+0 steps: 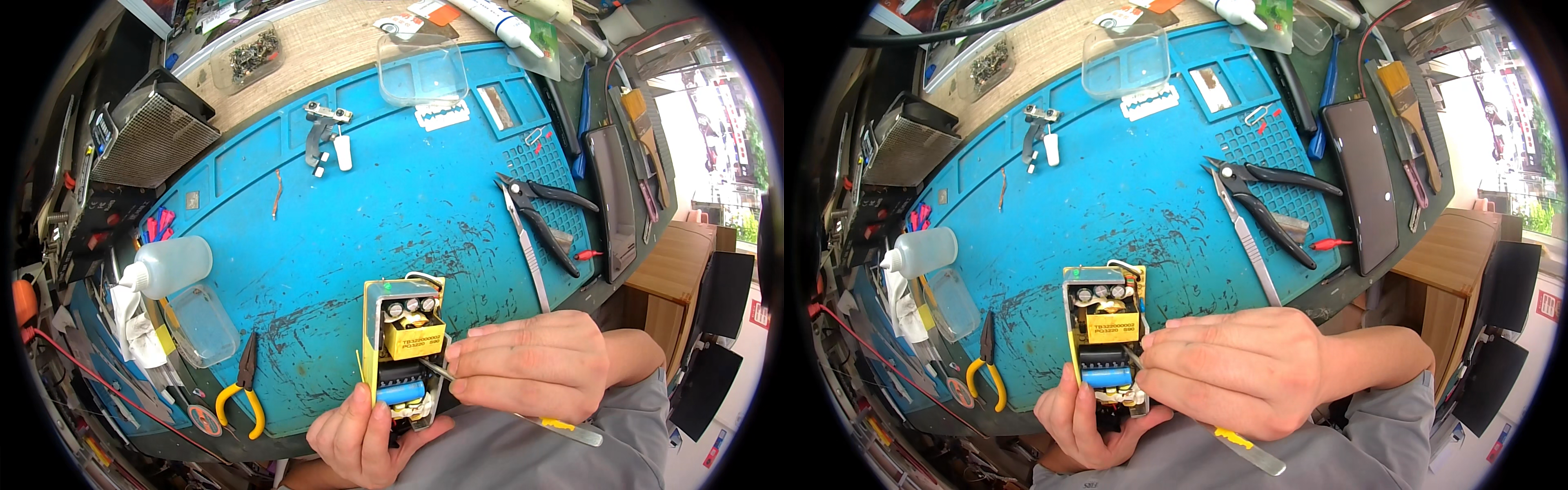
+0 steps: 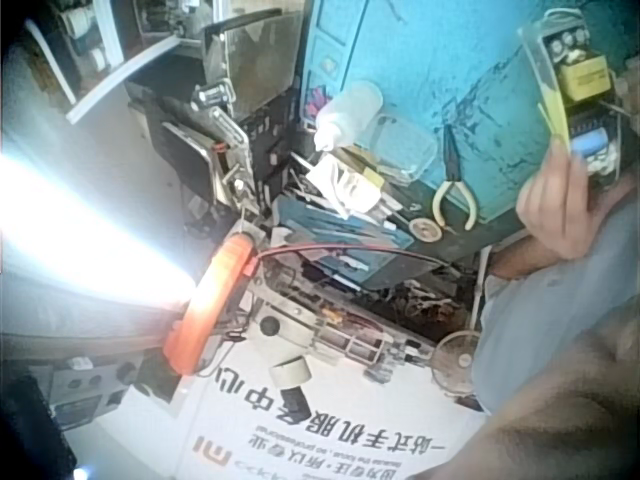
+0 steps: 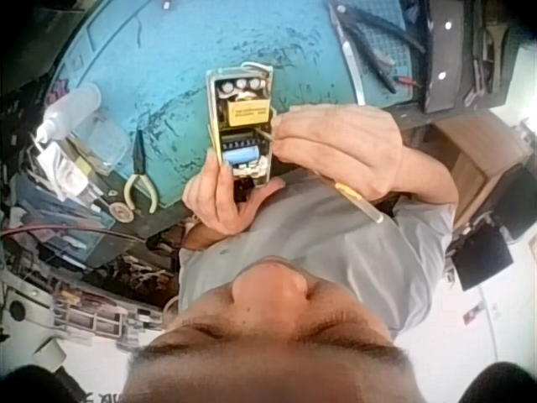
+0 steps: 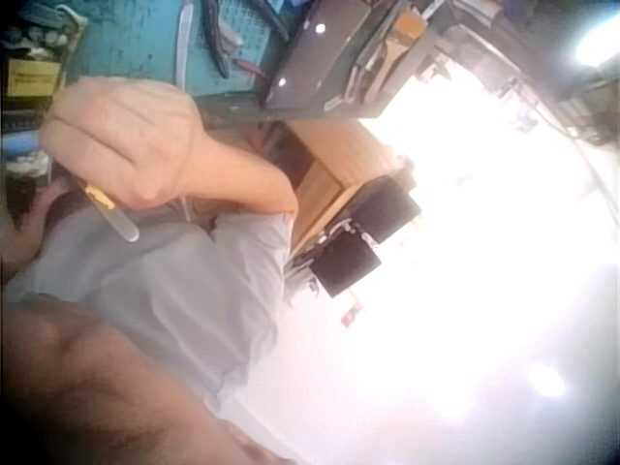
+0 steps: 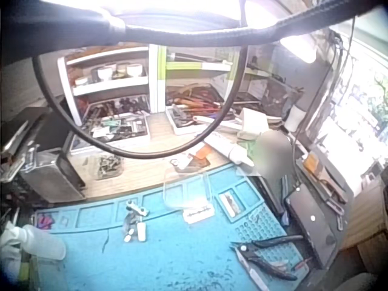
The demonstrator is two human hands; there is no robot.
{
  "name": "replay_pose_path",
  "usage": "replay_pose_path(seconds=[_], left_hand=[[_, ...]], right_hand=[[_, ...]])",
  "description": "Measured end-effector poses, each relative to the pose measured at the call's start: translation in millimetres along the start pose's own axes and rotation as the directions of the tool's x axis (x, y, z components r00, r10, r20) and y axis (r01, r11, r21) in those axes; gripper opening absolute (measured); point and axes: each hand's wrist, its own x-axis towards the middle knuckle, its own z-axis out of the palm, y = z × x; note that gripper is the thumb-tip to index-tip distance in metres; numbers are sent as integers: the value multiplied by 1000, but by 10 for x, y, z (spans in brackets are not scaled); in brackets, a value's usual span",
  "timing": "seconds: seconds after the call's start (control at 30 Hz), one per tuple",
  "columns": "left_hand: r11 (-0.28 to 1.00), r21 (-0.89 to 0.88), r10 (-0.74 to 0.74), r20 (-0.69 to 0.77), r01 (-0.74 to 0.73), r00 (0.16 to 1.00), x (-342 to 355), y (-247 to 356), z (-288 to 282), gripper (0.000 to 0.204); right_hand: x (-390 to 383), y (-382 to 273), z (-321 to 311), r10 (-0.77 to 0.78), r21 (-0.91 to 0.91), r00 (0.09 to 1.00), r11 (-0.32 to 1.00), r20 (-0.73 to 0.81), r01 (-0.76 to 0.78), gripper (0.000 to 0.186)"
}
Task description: The person repairs a small electronic device by manipulating wires and components on a circuit board. They use tweezers to adjust parts and a soldering iron to make connections, working at a cluttered workbench.
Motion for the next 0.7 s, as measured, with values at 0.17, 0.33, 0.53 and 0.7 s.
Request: replay_pose_path(seconds=[0.17,0.33,0.53,0.7], left_hand=[[999,31,19,-59,-18,998,-21,2,57,94],[998,45,46,-122,-41,991,-42,-16,116,93],[1000,25,20,-83,-18,996,-41,-9,80,92],[999,46,27,-119,-22,993,-40,-4,115,92]], right_hand=[[-30,43,58,-40,-30,997,999,-59,38,22],[-37,61,63,-32,0,997,999,-73,32,21],[-100,80,111,10,51,992,999,-128,-4,19],[-70,66,83,3,48,994,999,-107,2,19]])
